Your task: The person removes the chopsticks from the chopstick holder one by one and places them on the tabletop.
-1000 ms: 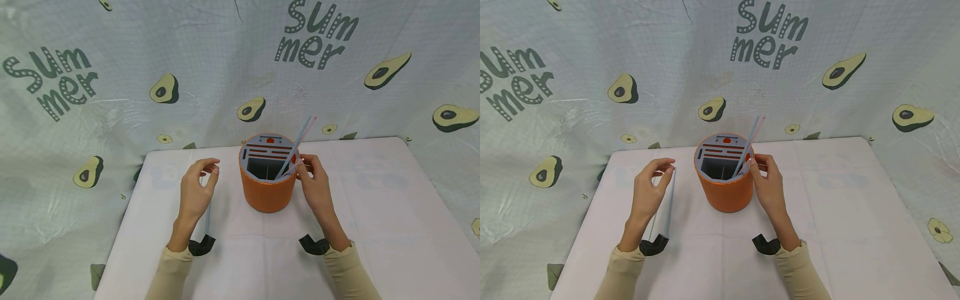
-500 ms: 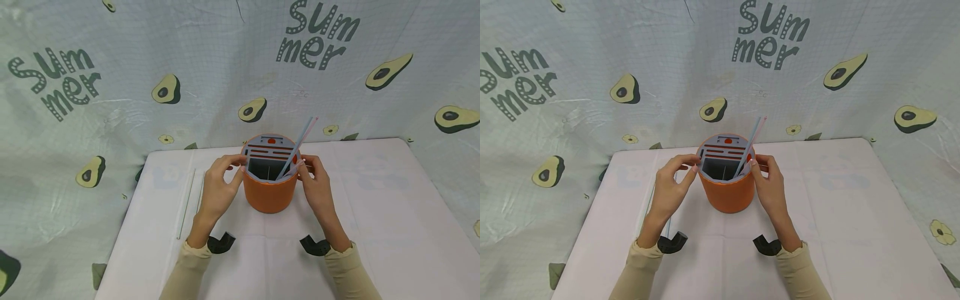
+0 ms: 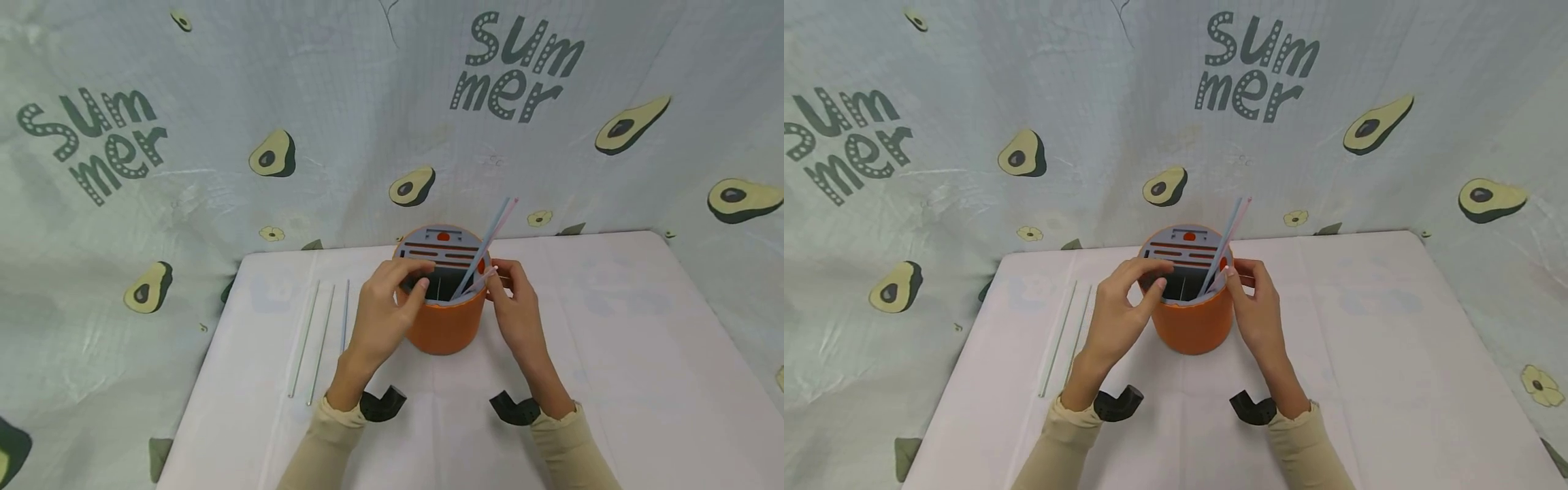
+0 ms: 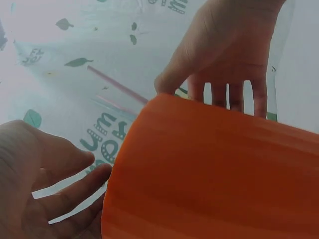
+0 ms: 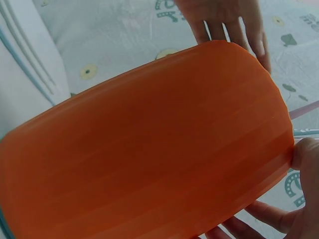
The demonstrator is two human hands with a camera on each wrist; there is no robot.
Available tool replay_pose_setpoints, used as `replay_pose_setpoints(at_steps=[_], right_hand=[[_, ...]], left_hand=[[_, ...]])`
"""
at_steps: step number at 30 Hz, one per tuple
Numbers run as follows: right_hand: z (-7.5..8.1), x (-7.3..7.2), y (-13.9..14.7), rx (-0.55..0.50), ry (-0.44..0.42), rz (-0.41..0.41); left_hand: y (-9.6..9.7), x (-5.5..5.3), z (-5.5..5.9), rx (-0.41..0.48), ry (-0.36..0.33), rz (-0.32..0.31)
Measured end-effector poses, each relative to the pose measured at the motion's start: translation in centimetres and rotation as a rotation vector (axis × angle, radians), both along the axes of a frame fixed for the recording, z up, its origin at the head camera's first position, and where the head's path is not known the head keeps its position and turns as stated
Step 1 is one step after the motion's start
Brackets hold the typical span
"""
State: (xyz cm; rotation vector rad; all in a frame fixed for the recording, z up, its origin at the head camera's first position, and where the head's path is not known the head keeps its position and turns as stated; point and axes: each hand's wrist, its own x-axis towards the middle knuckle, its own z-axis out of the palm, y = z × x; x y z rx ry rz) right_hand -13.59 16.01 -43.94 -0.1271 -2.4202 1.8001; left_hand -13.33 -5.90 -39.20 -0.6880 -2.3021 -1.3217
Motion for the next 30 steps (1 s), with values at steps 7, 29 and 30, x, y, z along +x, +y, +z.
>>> replay_pose_setpoints(at_steps=[7, 29, 30], right_hand=[[-0.1, 0.2, 0.0, 0.002, -0.001, 0.011], [0.0, 0.1, 0.0, 0.005, 0.012, -0.006], [-0.1, 0.1, 0.0, 0.006, 0.014, -0.006]], left_hand=[[1.4, 0.1, 0.3, -0.122, -0.076, 0.004], [4.6, 0.1, 1.8, -0.416, -0.213, 0.11], [4.6, 0.1, 1.8, -0.412, -0.215, 0.11]])
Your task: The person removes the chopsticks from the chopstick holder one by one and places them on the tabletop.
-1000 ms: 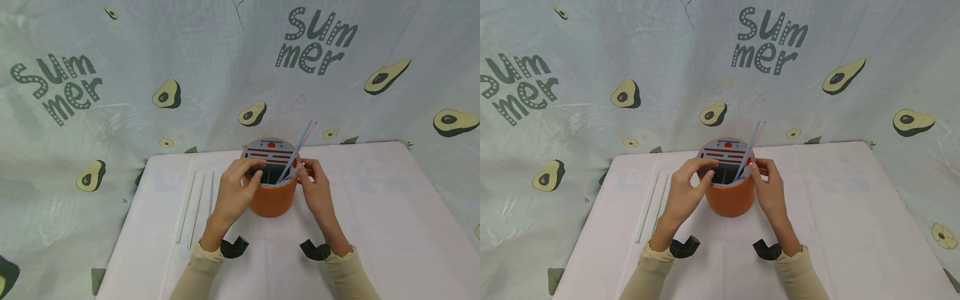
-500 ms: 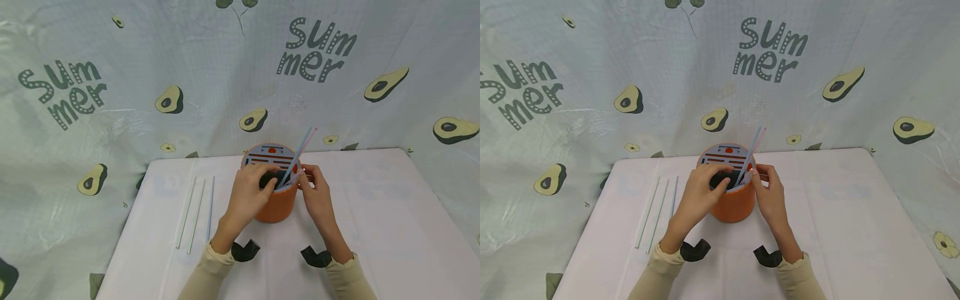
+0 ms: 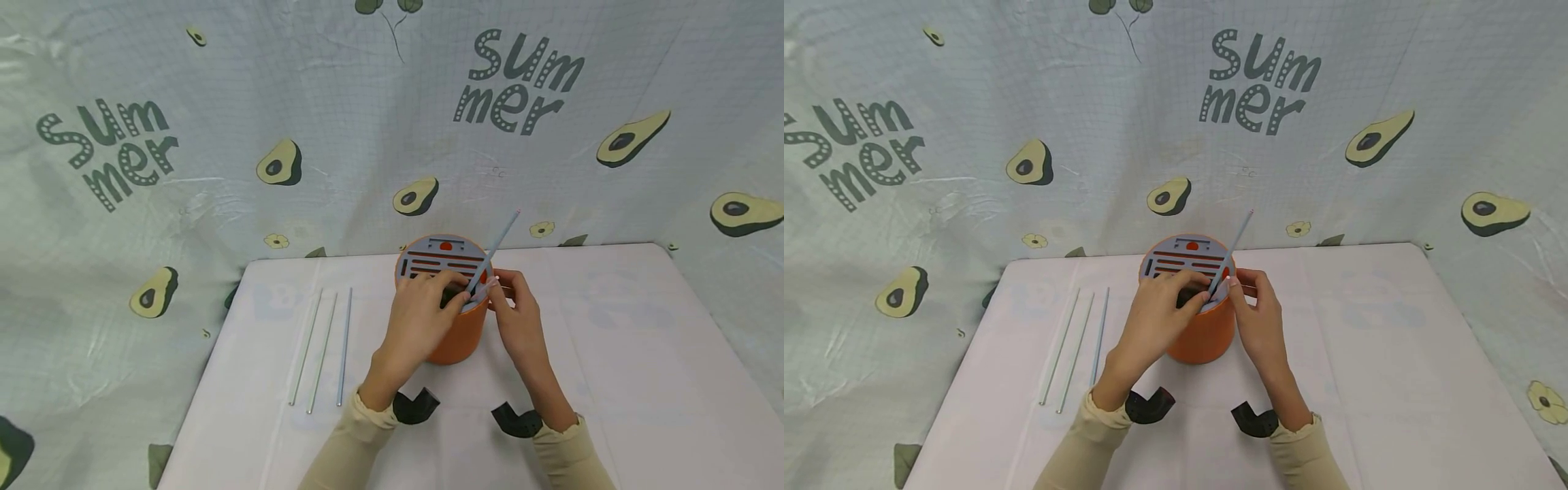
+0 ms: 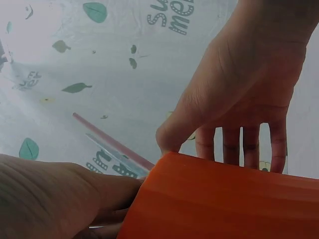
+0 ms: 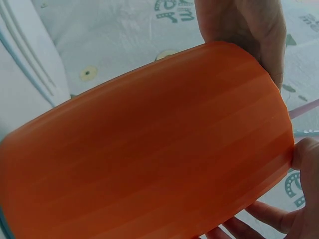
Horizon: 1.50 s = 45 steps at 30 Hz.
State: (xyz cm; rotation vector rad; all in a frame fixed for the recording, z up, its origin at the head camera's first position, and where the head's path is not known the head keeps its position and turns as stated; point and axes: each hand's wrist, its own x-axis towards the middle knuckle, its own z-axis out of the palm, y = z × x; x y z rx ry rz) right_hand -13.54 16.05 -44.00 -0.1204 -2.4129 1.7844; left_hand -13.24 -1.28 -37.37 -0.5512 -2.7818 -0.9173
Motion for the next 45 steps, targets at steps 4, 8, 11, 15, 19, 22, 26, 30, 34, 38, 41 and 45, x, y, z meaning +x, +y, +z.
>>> replay_pose_setpoints(at_steps=[4, 8, 11, 15, 19, 22, 26, 30, 34, 38, 41, 45], right_hand=[[-0.1, 0.0, 0.0, 0.006, 0.009, -0.002], [-0.2, -0.1, 0.0, 0.008, 0.014, -0.004], [-0.2, -0.1, -0.1, 0.012, 0.015, -0.004], [-0.2, -0.1, -0.1, 0.017, 0.016, -0.005], [-0.2, -0.1, -0.1, 0.018, 0.017, -0.005], [-0.2, -0.1, -0.1, 0.007, 0.022, -0.004], [-0.2, -0.1, -0.1, 0.002, 0.03, -0.005], [-0.2, -0.1, -0.1, 0.011, 0.038, -0.007], [-0.2, -0.1, -0.2, 0.009, 0.037, -0.008], [-0.2, -0.1, -0.2, 0.004, 0.032, -0.01], [-0.1, -0.1, -0.2, 0.002, 0.026, -0.013], [0.0, -0.1, -0.3, -0.005, 0.011, -0.015]], left_hand=[[-0.1, -0.1, 0.0, 0.016, -0.008, -0.018], [-0.2, -0.2, 0.1, 0.003, -0.013, -0.042], [-0.3, -0.3, 0.1, -0.015, -0.017, -0.056], [-0.5, -0.4, 0.1, -0.018, -0.024, -0.067], [-0.5, -0.4, 0.0, -0.014, -0.021, -0.069], [-0.5, -0.4, 0.0, -0.008, -0.015, -0.073], [-0.6, -0.5, -0.1, 0.017, -0.006, -0.081], [-0.7, -0.6, -0.1, 0.045, 0.008, -0.087], [-0.7, -0.6, -0.2, 0.056, 0.021, -0.087], [-0.7, -0.6, -0.2, 0.077, 0.028, -0.08], [-0.8, -0.6, -0.2, 0.1, 0.041, -0.07], [-1.0, -0.6, -0.1, 0.131, 0.087, -0.05]])
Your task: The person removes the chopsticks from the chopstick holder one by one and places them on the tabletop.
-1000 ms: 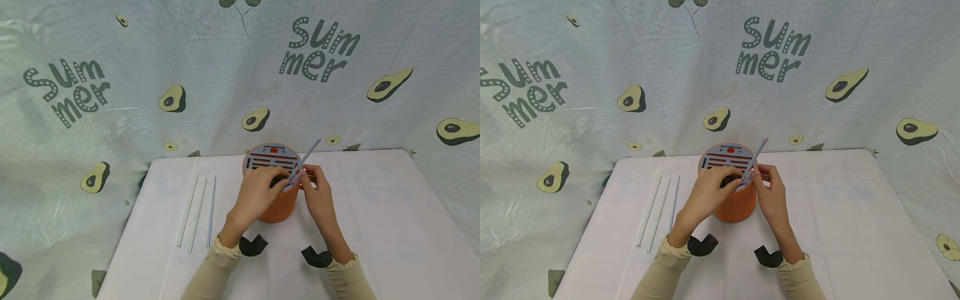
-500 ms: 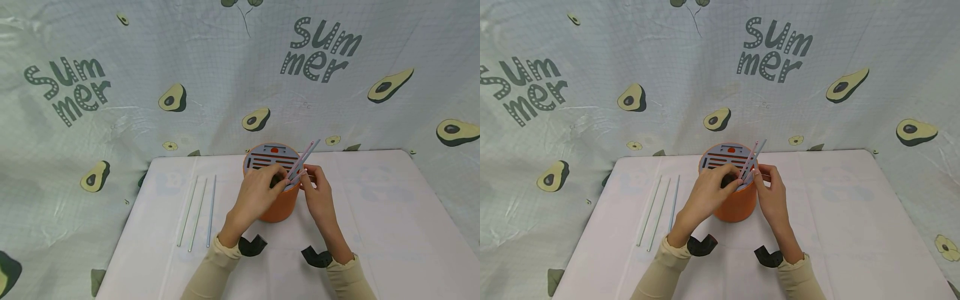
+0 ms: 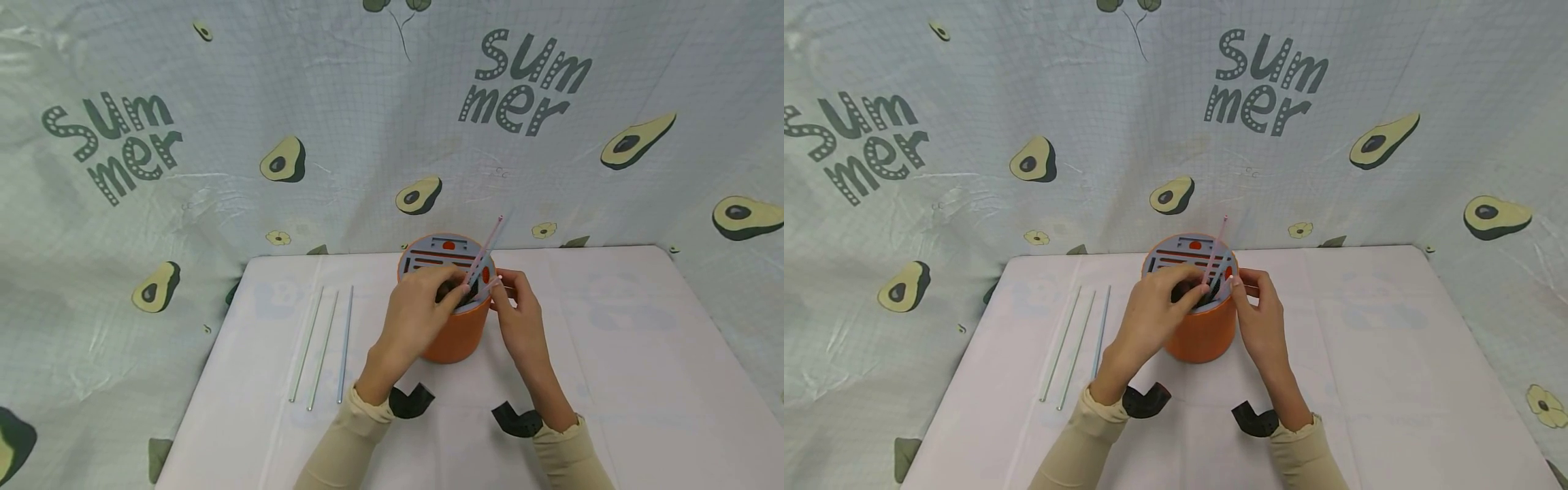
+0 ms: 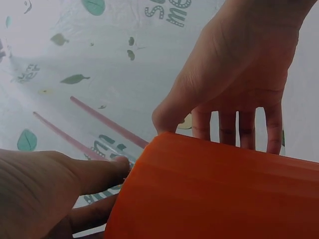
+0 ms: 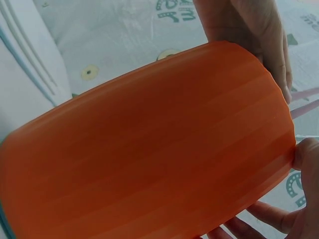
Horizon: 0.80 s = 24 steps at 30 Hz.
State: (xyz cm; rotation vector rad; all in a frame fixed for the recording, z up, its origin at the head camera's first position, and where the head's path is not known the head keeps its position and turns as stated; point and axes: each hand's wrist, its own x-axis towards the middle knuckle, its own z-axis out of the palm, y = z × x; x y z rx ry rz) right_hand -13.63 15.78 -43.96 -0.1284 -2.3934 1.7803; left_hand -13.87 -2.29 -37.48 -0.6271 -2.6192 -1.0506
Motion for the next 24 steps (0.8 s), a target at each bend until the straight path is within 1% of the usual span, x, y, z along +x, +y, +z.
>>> replay_pose_setpoints(at_steps=[4, 8, 12, 18, 20, 24], right_hand=[[0.1, 0.0, 0.0, 0.0, -0.008, -0.001], [0.1, 0.0, 0.0, 0.002, -0.005, 0.001], [0.1, 0.0, 0.0, -0.001, -0.003, 0.003], [0.0, 0.0, 0.0, -0.005, -0.003, 0.003], [-0.1, 0.0, 0.0, -0.004, -0.004, 0.002], [-0.1, 0.0, 0.0, 0.004, -0.014, 0.001]], left_hand=[[-0.3, 0.0, 0.1, 0.074, 0.055, 0.008], [-0.5, 0.0, 0.3, 0.214, 0.091, -0.013], [-0.7, -0.1, 0.5, 0.36, 0.108, -0.052], [-0.9, -0.1, 0.8, 0.562, 0.095, -0.139], [-1.0, 0.0, 1.0, 0.609, 0.093, -0.162], [-1.1, 0.3, 1.4, 0.654, 0.113, -0.173]])
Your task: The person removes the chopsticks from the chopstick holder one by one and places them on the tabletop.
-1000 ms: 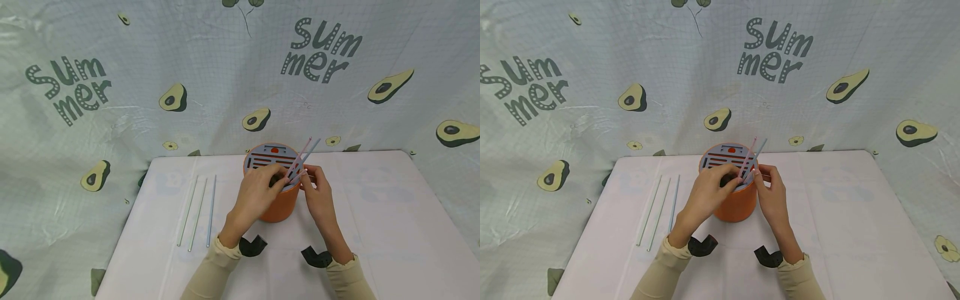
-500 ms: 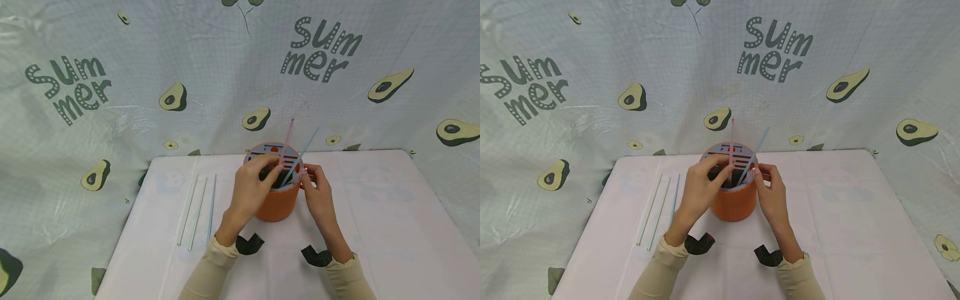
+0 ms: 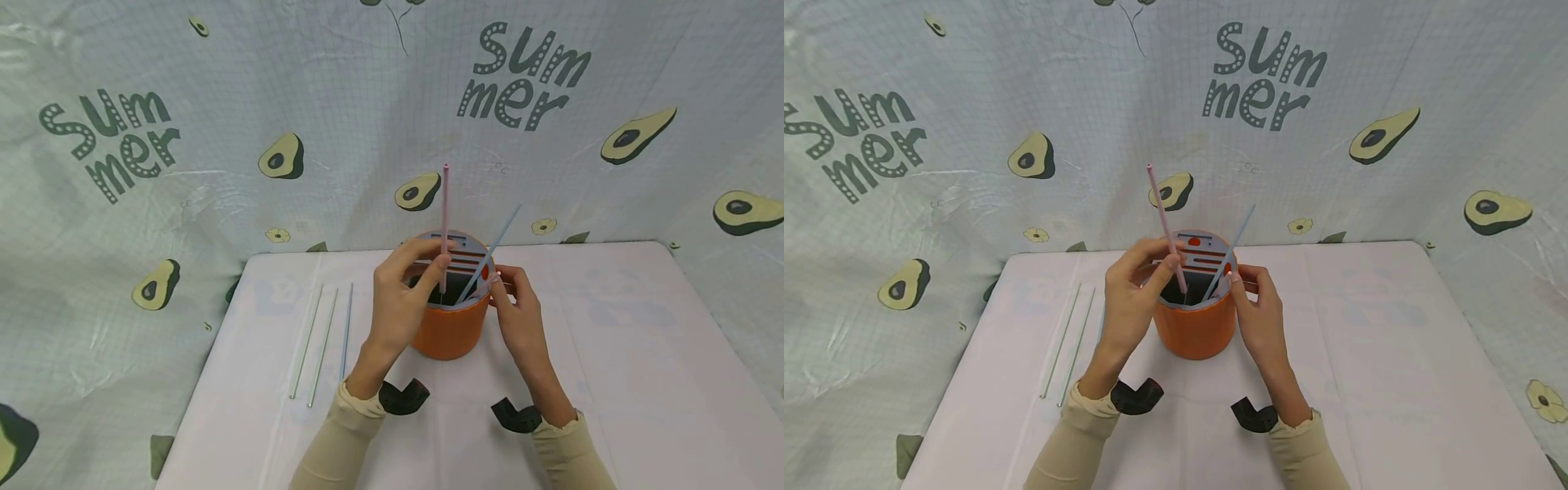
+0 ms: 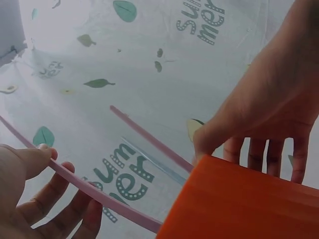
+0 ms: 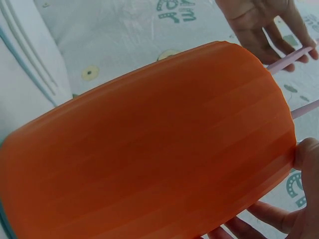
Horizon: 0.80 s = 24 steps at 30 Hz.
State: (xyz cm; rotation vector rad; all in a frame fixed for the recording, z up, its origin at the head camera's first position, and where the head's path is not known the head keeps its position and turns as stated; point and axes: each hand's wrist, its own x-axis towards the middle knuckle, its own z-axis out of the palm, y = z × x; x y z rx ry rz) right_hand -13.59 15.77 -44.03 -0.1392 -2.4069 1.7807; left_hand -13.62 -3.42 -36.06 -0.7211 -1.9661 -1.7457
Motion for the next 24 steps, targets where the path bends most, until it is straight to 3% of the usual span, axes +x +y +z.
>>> replay_pose_setpoints(at_steps=[7, 13, 19, 24], right_hand=[[0.1, 0.0, -0.1, -0.016, -0.004, 0.004], [0.0, 0.0, -0.1, -0.014, -0.014, 0.003], [0.0, -0.1, 0.0, -0.016, -0.008, 0.001], [0.0, -0.1, 0.0, -0.01, -0.017, 0.002]], left_hand=[[-0.4, 0.4, 0.7, 0.057, 0.077, 0.018], [-0.9, 1.0, 1.2, 0.073, 0.091, 0.051], [-1.4, 1.6, 1.5, 0.081, 0.047, 0.045], [-2.2, 2.2, 1.2, 0.084, -0.06, 0.033]])
